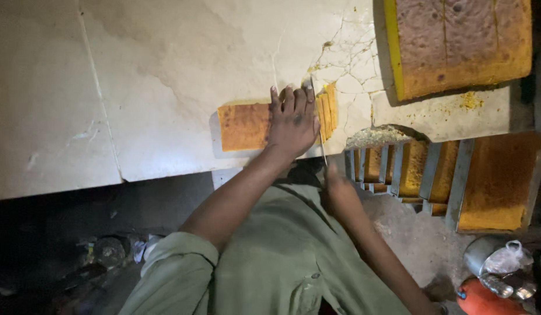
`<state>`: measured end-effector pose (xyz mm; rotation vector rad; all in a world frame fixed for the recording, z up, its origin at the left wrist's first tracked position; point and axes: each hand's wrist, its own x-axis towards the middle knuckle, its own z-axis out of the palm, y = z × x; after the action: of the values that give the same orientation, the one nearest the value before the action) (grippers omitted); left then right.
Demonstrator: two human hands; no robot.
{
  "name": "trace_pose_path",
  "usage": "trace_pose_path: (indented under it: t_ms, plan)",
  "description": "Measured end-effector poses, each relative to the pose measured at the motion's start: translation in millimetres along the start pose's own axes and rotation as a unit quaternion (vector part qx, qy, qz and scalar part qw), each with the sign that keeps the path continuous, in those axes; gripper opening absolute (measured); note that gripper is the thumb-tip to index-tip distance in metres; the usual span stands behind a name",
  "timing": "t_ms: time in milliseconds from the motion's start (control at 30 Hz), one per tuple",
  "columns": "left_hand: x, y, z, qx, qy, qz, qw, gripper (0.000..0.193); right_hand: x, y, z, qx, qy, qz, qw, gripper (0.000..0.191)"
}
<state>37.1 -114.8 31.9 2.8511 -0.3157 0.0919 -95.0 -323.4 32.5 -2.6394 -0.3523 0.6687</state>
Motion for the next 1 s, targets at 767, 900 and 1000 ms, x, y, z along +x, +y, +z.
trace_pose_path:
  t_ms: [767, 900, 1000]
  plan:
    - [-8.3, -13.5, -1.5, 0.011, 0.039, 0.015, 0.999, 0.069, 68.9, -11.3, 0.0, -0.029, -0.014, 0.012, 0.999, 0.084]
    - [-11.4, -17.5, -6.0, 0.034, 0.067, 0.009, 0.997, 0.067, 98.9, -72.9, -61.5, 0.046, 0.018, 0.008, 0.999, 0.06]
    - [-11.6, -17.9, -10.7, 0.022, 0.039, -0.004, 0.999, 0.067, 47.6, -91.1, -82.9, 0.041, -0.035, 0.056, 0.997, 0.062]
